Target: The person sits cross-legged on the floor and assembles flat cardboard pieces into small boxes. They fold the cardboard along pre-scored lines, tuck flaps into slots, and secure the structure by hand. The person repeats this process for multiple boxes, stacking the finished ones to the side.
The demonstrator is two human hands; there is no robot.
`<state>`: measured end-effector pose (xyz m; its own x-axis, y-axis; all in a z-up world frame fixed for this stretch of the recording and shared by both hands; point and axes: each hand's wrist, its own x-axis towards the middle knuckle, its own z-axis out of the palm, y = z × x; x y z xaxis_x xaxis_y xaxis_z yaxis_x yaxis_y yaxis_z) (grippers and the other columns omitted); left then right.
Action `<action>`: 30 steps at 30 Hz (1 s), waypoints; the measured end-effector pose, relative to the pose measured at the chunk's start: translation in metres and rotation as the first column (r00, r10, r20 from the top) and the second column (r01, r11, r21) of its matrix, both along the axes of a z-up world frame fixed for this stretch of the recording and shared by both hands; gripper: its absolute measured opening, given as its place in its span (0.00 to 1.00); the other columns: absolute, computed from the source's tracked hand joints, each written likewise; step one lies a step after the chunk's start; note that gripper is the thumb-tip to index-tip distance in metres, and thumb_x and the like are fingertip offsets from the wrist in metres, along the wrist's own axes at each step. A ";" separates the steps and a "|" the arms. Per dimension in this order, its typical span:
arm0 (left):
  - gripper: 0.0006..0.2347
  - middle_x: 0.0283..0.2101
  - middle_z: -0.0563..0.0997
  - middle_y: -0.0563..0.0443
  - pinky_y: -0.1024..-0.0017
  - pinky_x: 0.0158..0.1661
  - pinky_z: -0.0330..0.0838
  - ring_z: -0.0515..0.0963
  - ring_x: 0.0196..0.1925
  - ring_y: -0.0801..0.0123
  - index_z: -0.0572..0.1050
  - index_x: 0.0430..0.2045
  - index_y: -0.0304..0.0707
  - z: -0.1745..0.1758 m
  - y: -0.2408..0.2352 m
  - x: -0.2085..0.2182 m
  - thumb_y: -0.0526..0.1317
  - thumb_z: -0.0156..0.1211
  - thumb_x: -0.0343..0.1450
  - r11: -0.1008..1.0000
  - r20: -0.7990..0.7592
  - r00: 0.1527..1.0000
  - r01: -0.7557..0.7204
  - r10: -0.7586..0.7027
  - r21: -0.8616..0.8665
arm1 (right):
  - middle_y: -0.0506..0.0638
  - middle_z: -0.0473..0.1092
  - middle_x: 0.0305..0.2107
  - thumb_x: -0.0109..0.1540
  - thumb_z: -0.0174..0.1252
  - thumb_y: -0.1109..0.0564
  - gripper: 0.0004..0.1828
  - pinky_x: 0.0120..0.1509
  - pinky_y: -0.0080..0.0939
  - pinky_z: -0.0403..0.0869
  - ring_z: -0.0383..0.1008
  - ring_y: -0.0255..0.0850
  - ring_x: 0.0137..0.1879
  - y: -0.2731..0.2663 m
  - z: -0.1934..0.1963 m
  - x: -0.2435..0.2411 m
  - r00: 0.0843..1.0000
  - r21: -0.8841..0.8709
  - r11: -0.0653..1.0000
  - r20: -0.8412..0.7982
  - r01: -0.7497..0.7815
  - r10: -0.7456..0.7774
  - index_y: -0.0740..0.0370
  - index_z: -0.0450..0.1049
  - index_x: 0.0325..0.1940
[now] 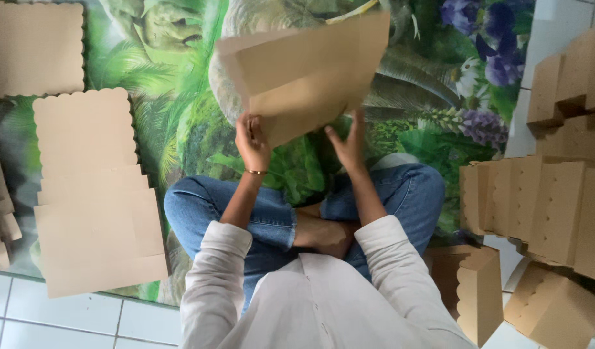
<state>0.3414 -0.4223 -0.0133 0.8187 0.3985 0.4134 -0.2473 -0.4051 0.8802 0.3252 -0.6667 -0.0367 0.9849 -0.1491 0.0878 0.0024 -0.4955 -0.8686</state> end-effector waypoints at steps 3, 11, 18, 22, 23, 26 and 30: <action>0.17 0.38 0.77 0.47 0.70 0.49 0.71 0.79 0.43 0.67 0.63 0.49 0.38 -0.035 -0.014 -0.018 0.20 0.48 0.70 0.981 0.001 0.999 -0.049 0.050 -0.190 | 0.71 0.34 0.69 0.68 0.62 0.49 0.48 0.71 0.79 0.49 0.39 0.72 0.74 -0.006 0.009 -0.003 1.000 0.296 0.955 0.016 0.007 -0.013 0.58 0.36 0.78; 0.25 0.69 0.61 0.47 0.49 0.66 0.54 0.57 0.72 0.50 0.63 0.63 0.50 0.006 -0.081 -0.036 0.38 0.56 0.69 0.564 -0.280 0.744 0.651 -0.607 0.509 | 0.64 0.62 0.57 0.59 0.68 0.50 0.41 0.54 0.54 0.77 0.66 0.57 0.62 -0.006 0.002 -0.018 0.985 0.563 0.825 -0.168 0.056 0.048 0.58 0.51 0.68; 0.48 0.74 0.37 0.42 0.31 0.65 0.44 0.39 0.75 0.40 0.43 0.71 0.52 -0.075 -0.052 0.004 0.53 0.70 0.59 0.143 -0.660 0.718 0.693 -0.221 0.707 | 0.57 0.69 0.53 0.58 0.66 0.65 0.26 0.56 0.68 0.75 0.74 0.63 0.54 -0.064 -0.115 0.004 0.832 0.780 0.310 -0.549 0.543 -0.075 0.58 0.67 0.58; 0.40 0.73 0.49 0.41 0.35 0.64 0.49 0.49 0.73 0.43 0.48 0.71 0.48 -0.141 -0.069 0.014 0.44 0.64 0.64 0.126 -0.501 0.771 0.584 -0.393 0.802 | 0.52 0.74 0.46 0.57 0.67 0.63 0.20 0.52 0.59 0.79 0.78 0.55 0.50 -0.029 -0.114 -0.002 0.775 0.746 0.259 -0.631 0.613 -0.017 0.55 0.70 0.50; 0.27 0.66 0.60 0.42 0.44 0.57 0.61 0.61 0.66 0.46 0.59 0.63 0.47 -0.166 -0.072 0.018 0.43 0.56 0.67 0.171 -0.295 0.890 0.370 -0.348 0.913 | 0.51 0.72 0.39 0.60 0.65 0.59 0.18 0.45 0.58 0.80 0.79 0.55 0.43 -0.018 -0.102 -0.010 0.761 0.686 0.472 -0.647 0.554 0.047 0.58 0.68 0.52; 0.16 0.58 0.71 0.35 0.49 0.49 0.72 0.73 0.57 0.41 0.71 0.54 0.41 -0.227 -0.068 0.021 0.38 0.47 0.71 0.256 -0.022 0.966 0.090 -0.257 0.963 | 0.54 0.70 0.30 0.60 0.64 0.52 0.23 0.35 0.45 0.80 0.77 0.47 0.32 0.004 -0.080 -0.036 0.613 0.480 0.858 -0.738 0.181 0.284 0.71 0.67 0.50; 0.20 0.65 0.59 0.17 0.35 0.57 0.60 0.57 0.65 0.20 0.65 0.60 0.25 -0.252 -0.055 -0.006 0.32 0.39 0.73 0.219 -0.464 0.886 0.458 -0.030 0.861 | 0.58 0.76 0.39 0.62 0.61 0.49 0.16 0.42 0.51 0.77 0.78 0.52 0.45 0.028 -0.026 -0.038 0.749 -0.139 0.799 -0.471 -0.585 0.467 0.60 0.75 0.47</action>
